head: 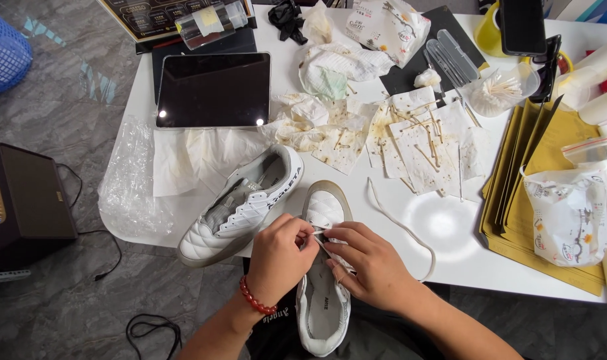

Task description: The recorder is relacing a pair of white and grey athletic shoes.

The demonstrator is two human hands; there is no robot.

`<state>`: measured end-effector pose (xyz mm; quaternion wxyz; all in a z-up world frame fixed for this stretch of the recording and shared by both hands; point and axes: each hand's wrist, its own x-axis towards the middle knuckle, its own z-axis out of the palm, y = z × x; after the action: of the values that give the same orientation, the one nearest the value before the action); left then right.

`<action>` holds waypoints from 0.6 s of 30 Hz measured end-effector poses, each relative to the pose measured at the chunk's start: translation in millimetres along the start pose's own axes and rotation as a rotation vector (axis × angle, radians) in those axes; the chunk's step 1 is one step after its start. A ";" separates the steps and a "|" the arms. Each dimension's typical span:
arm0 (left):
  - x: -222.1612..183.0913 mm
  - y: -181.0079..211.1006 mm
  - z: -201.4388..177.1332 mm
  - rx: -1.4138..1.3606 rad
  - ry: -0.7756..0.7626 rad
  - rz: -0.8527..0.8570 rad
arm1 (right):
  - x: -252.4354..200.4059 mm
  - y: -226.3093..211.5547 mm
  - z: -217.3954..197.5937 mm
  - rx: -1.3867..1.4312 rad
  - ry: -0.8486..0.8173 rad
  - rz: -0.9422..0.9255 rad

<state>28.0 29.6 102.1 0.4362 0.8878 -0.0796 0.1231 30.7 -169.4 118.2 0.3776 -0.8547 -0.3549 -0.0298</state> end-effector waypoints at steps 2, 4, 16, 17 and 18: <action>6.7 -2.4 -1.9 0.009 -0.098 -0.063 | -0.6 -1.1 0.2 0.008 0.008 -0.040; 15.1 -2.1 -4.5 0.038 -0.163 -0.077 | 0.8 -2.0 -0.5 -0.002 0.001 -0.038; 28.2 -28.8 -7.5 -0.110 -0.463 -0.084 | 3.8 9.4 -9.5 0.054 -0.054 -0.059; 27.1 -29.4 -6.8 -0.125 -0.449 -0.067 | 4.3 9.2 -11.0 0.063 -0.068 -0.066; 25.9 -30.9 -6.3 -0.125 -0.451 -0.067 | 4.0 9.2 -11.0 0.063 -0.066 -0.065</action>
<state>59.5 52.5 89.9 0.4653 0.8662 -0.1532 -0.0981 41.9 -178.6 121.6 0.3913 -0.8310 -0.3954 -0.0024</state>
